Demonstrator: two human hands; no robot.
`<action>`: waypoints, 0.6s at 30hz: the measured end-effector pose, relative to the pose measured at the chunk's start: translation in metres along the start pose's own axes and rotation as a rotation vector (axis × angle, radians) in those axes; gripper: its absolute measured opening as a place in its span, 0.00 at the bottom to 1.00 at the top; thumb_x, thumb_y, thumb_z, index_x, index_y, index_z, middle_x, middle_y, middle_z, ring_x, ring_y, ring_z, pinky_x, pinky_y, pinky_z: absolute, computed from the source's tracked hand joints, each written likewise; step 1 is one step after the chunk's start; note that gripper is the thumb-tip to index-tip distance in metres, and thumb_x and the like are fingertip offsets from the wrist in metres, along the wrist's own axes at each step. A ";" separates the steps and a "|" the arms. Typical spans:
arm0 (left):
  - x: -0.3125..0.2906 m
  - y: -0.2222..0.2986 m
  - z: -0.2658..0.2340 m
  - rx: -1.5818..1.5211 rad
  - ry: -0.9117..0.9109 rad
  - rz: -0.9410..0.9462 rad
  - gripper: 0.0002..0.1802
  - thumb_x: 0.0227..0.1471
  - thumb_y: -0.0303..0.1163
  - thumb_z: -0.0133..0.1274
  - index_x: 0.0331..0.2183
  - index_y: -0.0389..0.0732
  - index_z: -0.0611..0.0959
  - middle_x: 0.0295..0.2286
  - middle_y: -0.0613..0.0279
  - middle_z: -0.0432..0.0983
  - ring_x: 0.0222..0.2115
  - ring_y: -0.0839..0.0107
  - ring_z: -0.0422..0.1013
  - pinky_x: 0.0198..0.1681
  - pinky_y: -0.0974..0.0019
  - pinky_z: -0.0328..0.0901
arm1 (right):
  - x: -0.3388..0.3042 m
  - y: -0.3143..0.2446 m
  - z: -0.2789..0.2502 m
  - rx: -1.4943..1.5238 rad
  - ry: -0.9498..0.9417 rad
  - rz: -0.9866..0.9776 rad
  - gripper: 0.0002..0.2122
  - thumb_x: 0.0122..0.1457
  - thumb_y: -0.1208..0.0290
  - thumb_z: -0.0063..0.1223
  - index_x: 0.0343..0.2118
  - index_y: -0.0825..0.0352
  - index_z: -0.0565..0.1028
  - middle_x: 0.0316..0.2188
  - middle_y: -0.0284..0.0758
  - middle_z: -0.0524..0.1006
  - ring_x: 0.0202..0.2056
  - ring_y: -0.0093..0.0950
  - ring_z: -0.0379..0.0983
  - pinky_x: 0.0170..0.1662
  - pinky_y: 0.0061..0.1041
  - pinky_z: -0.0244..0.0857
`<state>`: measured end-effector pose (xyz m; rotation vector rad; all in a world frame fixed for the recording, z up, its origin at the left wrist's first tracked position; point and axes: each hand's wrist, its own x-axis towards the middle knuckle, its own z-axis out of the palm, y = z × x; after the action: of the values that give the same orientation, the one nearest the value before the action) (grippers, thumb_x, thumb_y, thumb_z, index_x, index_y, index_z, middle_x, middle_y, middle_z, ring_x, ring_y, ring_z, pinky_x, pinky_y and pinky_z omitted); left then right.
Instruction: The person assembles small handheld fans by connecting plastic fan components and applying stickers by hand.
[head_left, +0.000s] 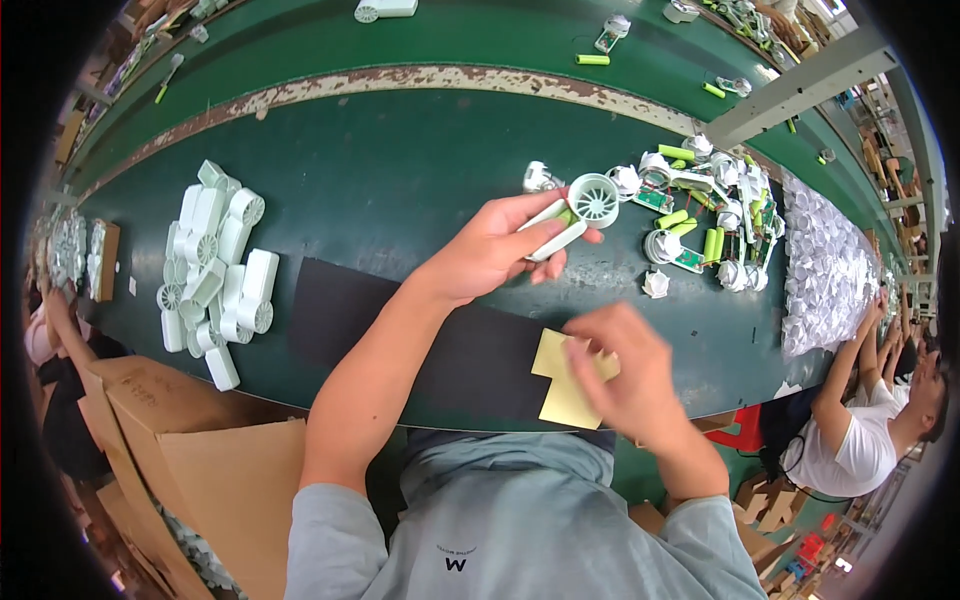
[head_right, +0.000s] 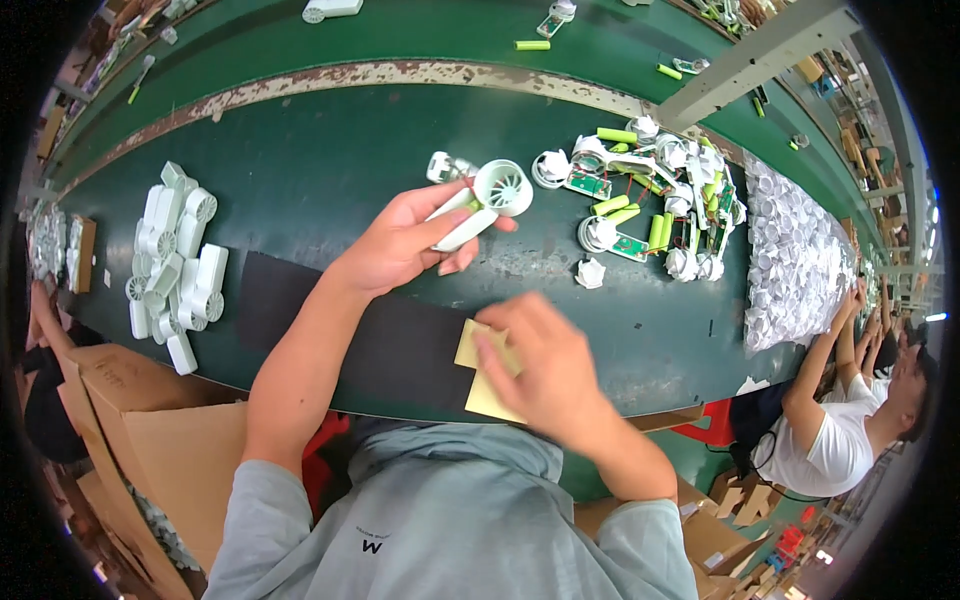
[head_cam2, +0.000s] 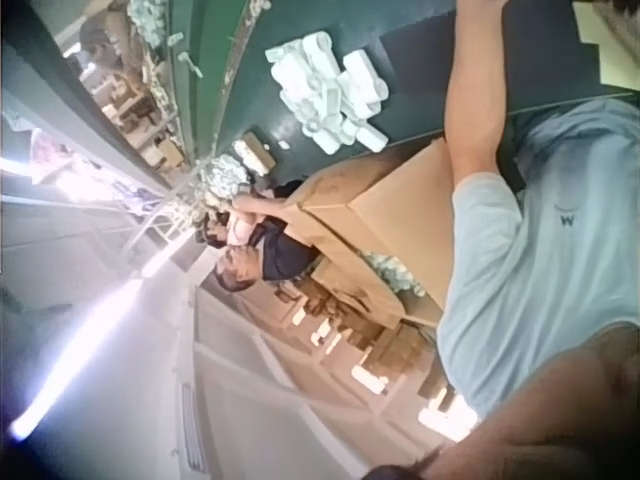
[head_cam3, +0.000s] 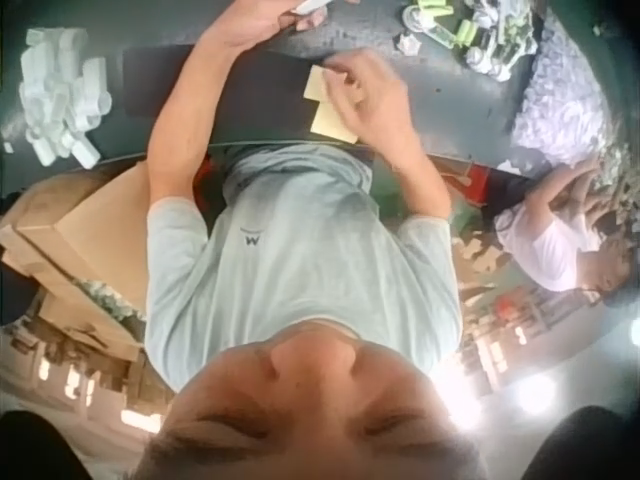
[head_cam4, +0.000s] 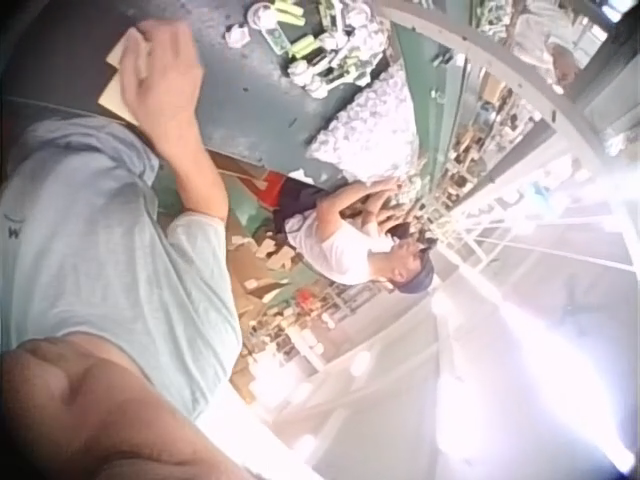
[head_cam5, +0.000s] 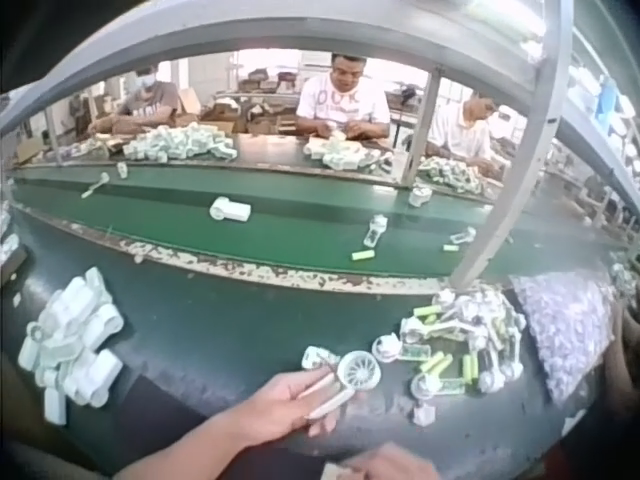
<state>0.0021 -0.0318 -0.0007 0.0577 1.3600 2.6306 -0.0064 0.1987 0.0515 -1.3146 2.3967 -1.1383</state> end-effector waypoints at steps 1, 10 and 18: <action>0.001 0.000 0.001 0.100 0.002 0.006 0.29 0.70 0.32 0.44 0.67 0.35 0.61 0.48 0.57 0.79 0.29 0.79 0.71 0.30 0.74 0.66 | -0.011 -0.009 0.008 -0.068 -0.110 0.020 0.08 0.56 0.75 0.63 0.38 0.68 0.78 0.35 0.39 0.76 0.33 0.38 0.76 0.35 0.34 0.73; 0.010 -0.024 -0.004 0.353 0.064 -0.034 0.20 0.68 0.33 0.47 0.54 0.30 0.74 0.29 0.61 0.77 0.27 0.76 0.74 0.31 0.68 0.70 | -0.032 -0.006 0.034 -0.052 -0.229 0.031 0.13 0.53 0.76 0.66 0.39 0.67 0.74 0.38 0.39 0.71 0.42 0.40 0.68 0.46 0.36 0.63; 0.009 -0.028 -0.002 0.386 0.080 -0.018 0.17 0.66 0.32 0.49 0.50 0.29 0.78 0.29 0.58 0.80 0.25 0.75 0.75 0.29 0.67 0.70 | -0.039 0.021 -0.018 0.331 -0.202 0.190 0.06 0.56 0.81 0.65 0.35 0.69 0.77 0.32 0.36 0.77 0.30 0.26 0.74 0.34 0.25 0.68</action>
<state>-0.0026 -0.0160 -0.0255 -0.0091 1.8666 2.3409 -0.0055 0.2452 0.0421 -1.0187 2.0327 -1.2183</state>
